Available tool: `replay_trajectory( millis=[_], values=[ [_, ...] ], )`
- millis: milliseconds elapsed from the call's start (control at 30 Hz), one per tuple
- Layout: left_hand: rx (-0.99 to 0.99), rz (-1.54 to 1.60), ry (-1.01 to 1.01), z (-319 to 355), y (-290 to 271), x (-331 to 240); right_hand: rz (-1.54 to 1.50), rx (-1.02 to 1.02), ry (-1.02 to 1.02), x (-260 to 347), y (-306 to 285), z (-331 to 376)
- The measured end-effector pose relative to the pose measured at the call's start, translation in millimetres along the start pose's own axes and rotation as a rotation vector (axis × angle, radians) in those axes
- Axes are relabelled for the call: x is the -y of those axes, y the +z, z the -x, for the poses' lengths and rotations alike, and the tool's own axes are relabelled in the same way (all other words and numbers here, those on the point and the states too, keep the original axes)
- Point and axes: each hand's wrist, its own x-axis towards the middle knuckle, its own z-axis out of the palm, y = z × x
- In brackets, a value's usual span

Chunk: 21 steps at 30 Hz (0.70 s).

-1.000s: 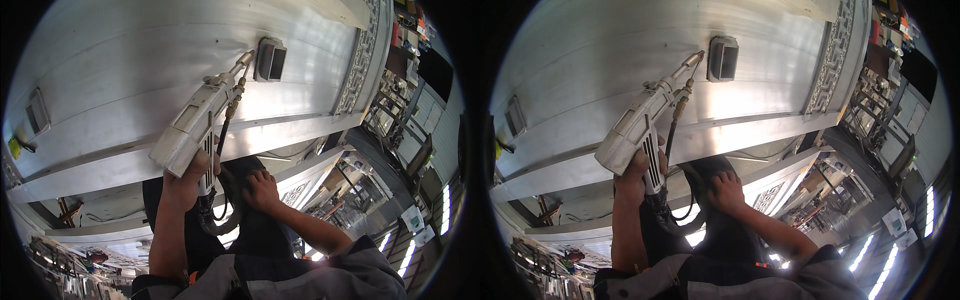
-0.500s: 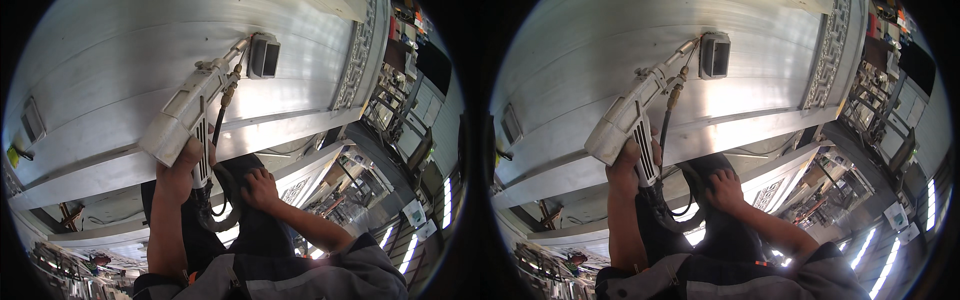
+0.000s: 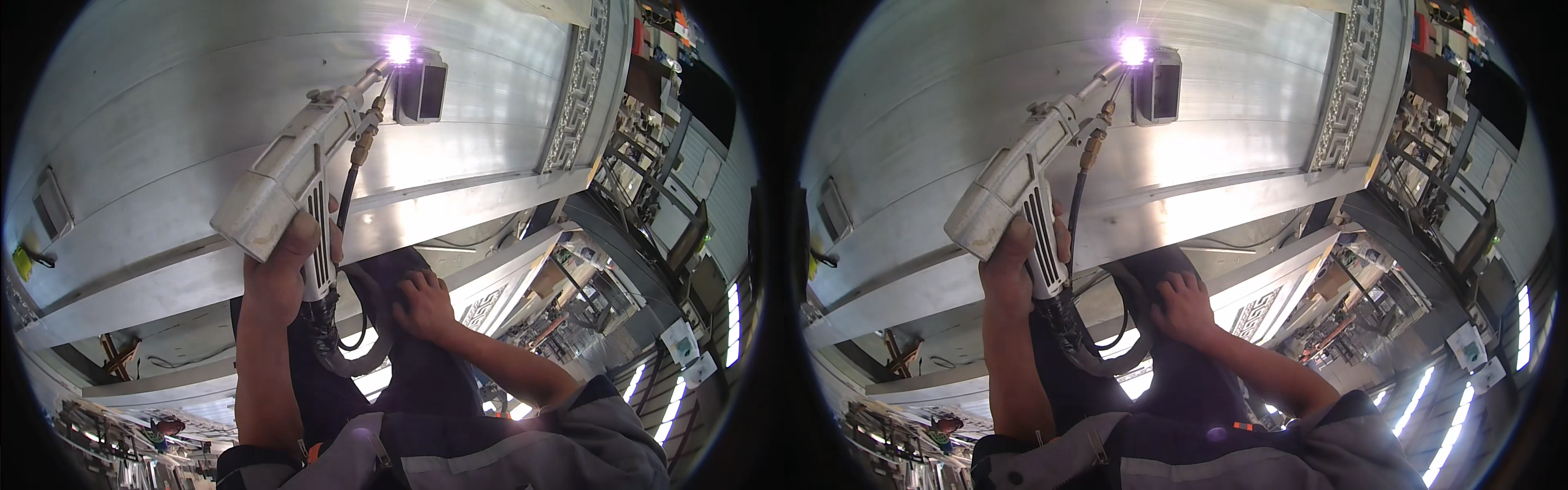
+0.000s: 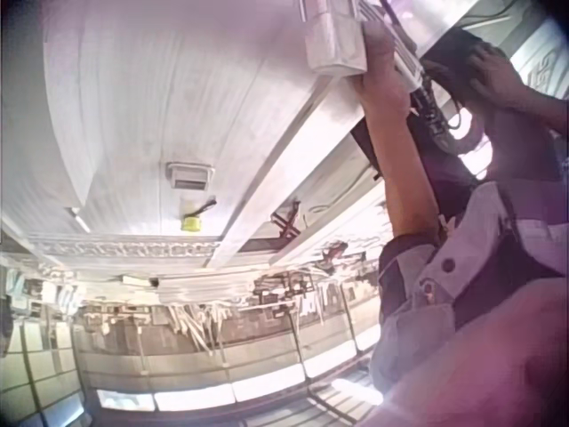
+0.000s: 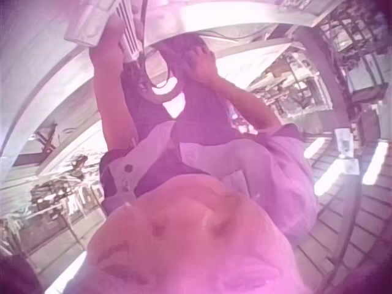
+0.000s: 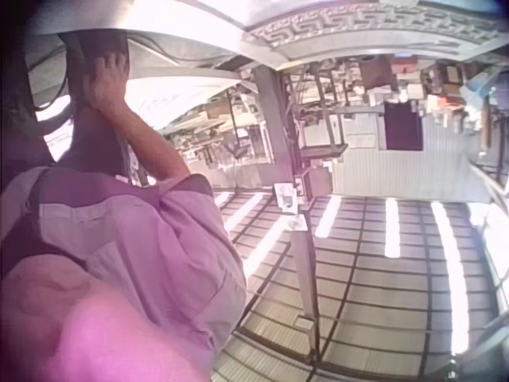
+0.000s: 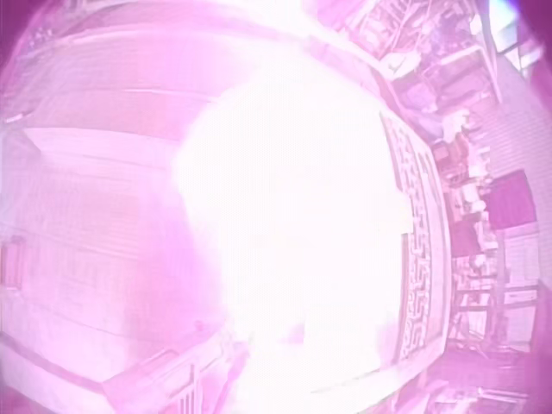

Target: The person measures a metal surface with a tape measure, then uses a handheld welding tool to attach decorative metal pieces to a large metal panel. The person positions each piece and welds it in place, creating visible sparks.

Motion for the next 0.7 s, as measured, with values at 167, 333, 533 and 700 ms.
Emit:
replay_trajectory(
  millis=[167, 333, 533, 700],
  values=[
    [-0.017, -0.008, -0.022, 2.6, -1.0, 0.9, 0.026, -0.007, -0.011, -1.5, 0.6, -0.3],
    [-0.02, -0.032, -0.026, 7.6, -0.8, 4.8, 0.03, -0.023, -0.029, -2.1, -0.4, -0.6],
    [-0.012, -0.013, -0.022, 13.8, -2.5, 11.4, 0.013, -0.028, -0.027, -0.2, -2.1, -0.9],
    [-0.022, -0.026, -0.028, 17.4, -0.4, 13.0, 0.013, -0.013, -0.018, -0.1, -2.4, -0.6]
  ],
)
